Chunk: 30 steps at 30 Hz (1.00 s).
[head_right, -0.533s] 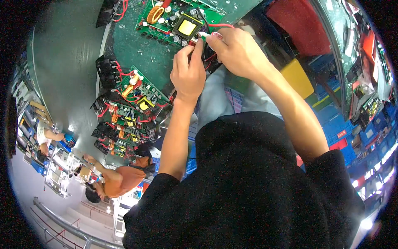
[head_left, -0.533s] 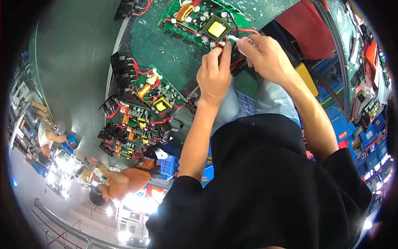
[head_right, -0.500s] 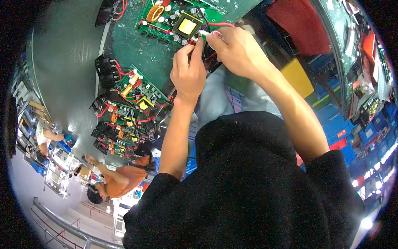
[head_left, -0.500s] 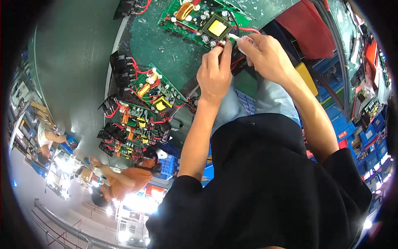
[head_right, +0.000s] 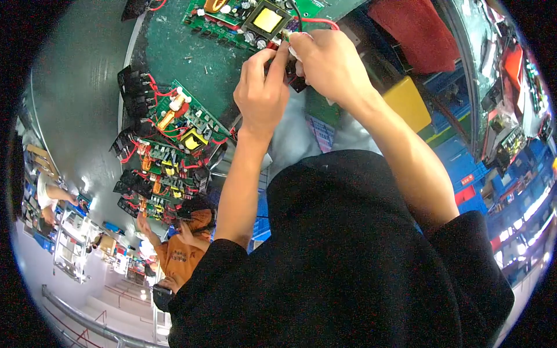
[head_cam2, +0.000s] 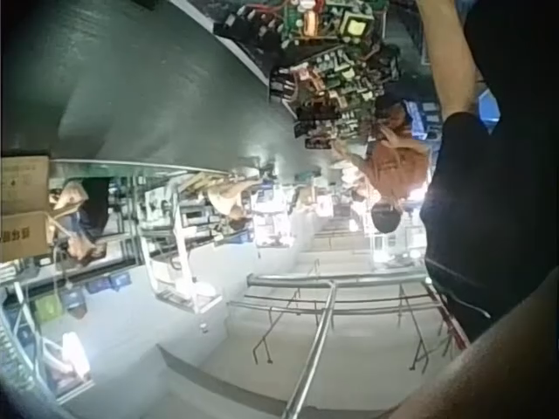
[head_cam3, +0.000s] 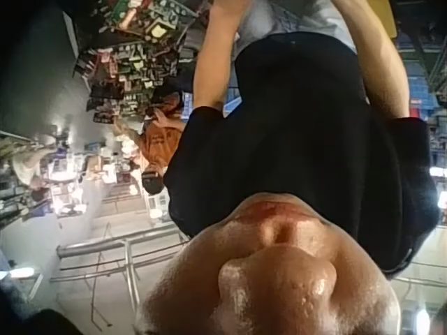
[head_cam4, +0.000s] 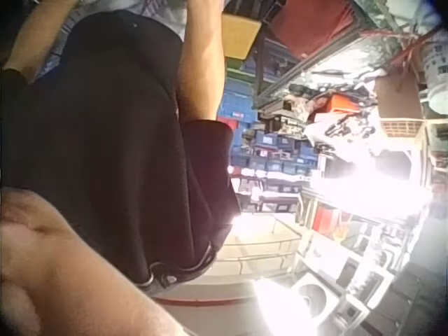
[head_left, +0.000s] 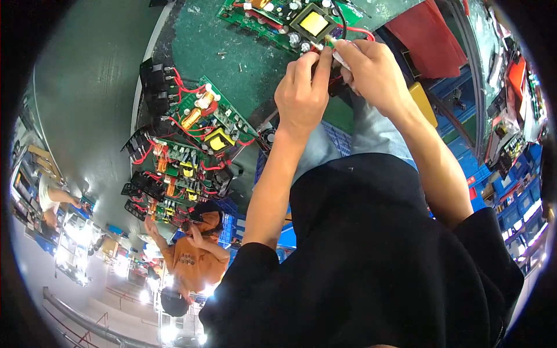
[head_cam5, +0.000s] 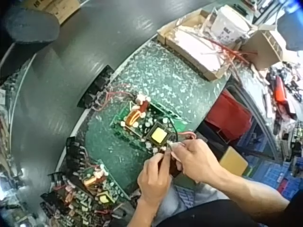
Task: The worker is assembling and inspecting electronic components and circuit boards on a production line.
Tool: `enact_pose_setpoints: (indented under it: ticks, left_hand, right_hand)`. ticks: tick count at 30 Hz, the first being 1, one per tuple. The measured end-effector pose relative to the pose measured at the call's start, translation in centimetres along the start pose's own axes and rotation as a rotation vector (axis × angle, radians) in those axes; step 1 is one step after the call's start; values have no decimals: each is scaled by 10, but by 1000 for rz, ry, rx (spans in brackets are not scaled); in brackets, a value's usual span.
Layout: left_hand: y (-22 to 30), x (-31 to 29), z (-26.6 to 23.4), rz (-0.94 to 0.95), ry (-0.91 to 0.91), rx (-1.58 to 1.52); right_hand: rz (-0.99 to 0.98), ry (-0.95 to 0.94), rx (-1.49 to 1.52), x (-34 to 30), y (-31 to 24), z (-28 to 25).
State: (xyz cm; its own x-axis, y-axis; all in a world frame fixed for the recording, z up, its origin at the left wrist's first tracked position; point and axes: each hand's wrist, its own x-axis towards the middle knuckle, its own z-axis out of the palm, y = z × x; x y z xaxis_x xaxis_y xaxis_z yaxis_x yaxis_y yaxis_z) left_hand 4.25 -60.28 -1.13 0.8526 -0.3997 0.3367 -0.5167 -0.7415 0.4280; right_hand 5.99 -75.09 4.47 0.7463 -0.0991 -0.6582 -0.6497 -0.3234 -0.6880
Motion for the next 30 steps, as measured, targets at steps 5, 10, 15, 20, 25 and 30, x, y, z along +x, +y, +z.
enact_pose_setpoints:
  ticks: [5,10,15,20,25,30]
  left_hand:
    - [-1,-2,0,-2,12,-22]
    - [-2,-5,1,-5,9,-43]
    - [-3,-3,-2,-3,-27,-54]
    - [-5,-1,-2,-21,-33,-82]
    - [-4,-3,-2,-39,-28,-130]
    - [-4,-5,-5,-48,-57,-123]
  right_hand:
    - [194,87,213,-7,-10,12]
    - [-39,138,138,-8,1,20]
    - [79,159,202,-7,-1,23]
    - [-85,217,77,-1,9,30]
    - [163,297,275,-3,-3,37]
    - [132,310,306,-5,-3,42]
